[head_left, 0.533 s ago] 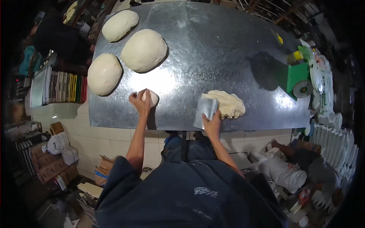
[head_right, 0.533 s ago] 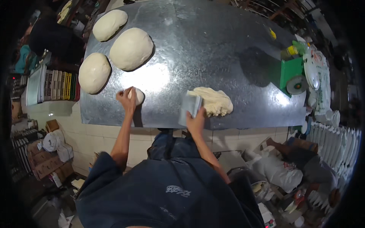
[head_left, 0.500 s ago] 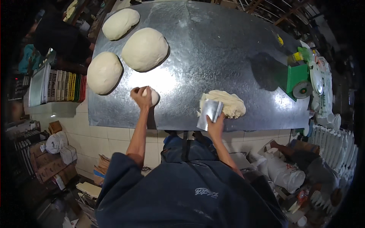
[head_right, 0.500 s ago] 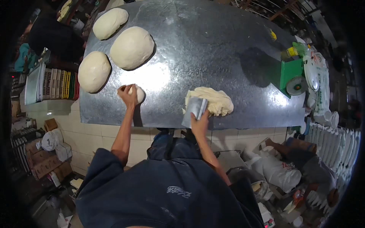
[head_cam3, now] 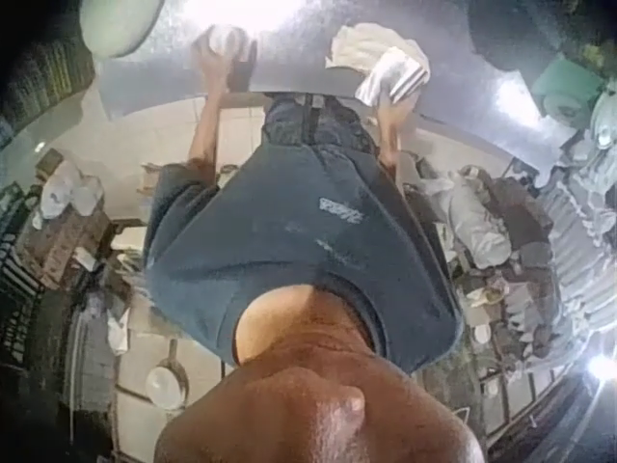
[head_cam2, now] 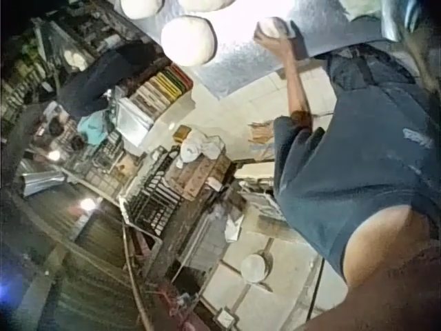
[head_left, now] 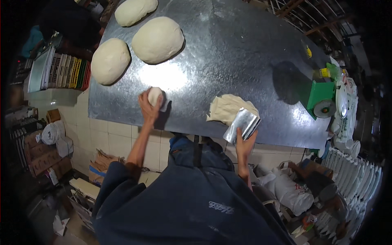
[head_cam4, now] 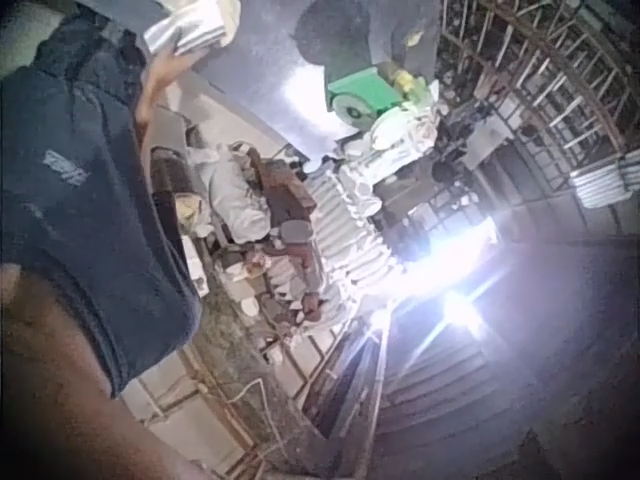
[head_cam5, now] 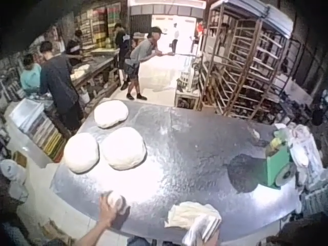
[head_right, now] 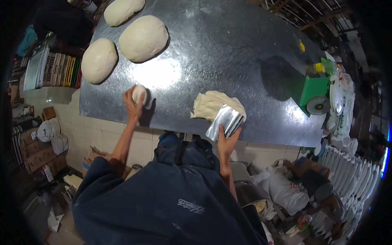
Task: The recorder is dividing a large mass of dough with a bench scraper, weighing the portions, and rounding them into tight balls on a metal workbench.
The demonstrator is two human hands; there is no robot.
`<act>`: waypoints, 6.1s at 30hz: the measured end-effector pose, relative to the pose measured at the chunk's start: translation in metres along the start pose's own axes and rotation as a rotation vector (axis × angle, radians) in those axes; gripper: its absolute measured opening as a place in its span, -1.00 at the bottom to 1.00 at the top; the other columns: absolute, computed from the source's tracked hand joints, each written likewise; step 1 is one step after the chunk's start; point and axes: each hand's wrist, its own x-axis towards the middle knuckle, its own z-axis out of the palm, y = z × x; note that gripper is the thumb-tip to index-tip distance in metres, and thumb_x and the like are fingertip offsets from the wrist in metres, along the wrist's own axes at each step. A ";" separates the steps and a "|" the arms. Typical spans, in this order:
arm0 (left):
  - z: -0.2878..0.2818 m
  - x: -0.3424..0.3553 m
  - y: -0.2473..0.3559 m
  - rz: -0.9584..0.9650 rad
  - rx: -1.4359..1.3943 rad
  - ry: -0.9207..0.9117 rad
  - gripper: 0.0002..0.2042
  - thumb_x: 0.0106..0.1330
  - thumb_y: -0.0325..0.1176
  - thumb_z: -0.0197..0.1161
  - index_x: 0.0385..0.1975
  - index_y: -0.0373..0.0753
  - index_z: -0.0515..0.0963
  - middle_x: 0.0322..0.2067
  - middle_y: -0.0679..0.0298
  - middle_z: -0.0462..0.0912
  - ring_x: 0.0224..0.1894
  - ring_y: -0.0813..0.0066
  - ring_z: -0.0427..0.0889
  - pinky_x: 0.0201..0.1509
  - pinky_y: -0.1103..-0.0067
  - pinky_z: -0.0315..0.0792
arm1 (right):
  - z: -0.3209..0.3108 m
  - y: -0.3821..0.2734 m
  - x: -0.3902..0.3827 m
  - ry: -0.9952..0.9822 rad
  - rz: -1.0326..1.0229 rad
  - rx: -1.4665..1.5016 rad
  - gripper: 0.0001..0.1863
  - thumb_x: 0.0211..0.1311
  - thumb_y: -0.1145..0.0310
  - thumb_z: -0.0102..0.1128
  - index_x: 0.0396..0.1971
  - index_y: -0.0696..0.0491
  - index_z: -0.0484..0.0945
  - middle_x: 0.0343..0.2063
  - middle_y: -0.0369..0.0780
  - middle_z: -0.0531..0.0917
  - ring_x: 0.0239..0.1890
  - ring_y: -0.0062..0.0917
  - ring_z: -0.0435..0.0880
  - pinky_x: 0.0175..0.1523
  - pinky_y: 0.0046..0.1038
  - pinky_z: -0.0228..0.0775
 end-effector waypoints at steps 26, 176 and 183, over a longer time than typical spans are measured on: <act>-0.010 -0.001 -0.029 -0.023 -0.119 0.034 -0.51 0.08 -0.35 0.36 0.05 -0.26 0.42 -0.02 0.08 0.50 -0.01 0.19 0.48 0.07 0.36 0.39 | 0.019 -0.026 -0.004 -0.107 -0.078 0.018 -0.23 0.15 0.34 0.32 0.28 0.25 0.11 0.17 0.04 0.36 0.21 -0.30 0.36 0.27 -0.40 0.14; 0.114 -0.034 0.152 0.107 -0.376 -0.702 -0.73 0.29 -0.24 0.24 -0.08 -0.19 0.57 -0.16 0.11 0.42 -0.24 0.36 0.44 -0.16 0.53 0.39 | 0.115 -0.051 0.038 0.170 0.179 -0.316 -0.48 0.02 0.49 0.18 -0.05 0.20 0.14 -0.20 0.13 0.45 -0.12 0.12 0.49 -0.10 -0.01 0.34; 0.119 -0.010 0.168 -0.364 -0.428 -0.720 -0.58 0.18 -0.12 0.34 -0.10 -0.26 0.44 -0.22 0.07 0.43 -0.24 0.39 0.44 -0.22 0.54 0.39 | 0.100 -0.022 0.072 -0.014 0.130 0.133 -0.39 -0.03 0.34 0.41 0.01 0.18 0.30 -0.17 -0.04 0.56 -0.13 -0.26 0.58 -0.05 -0.28 0.39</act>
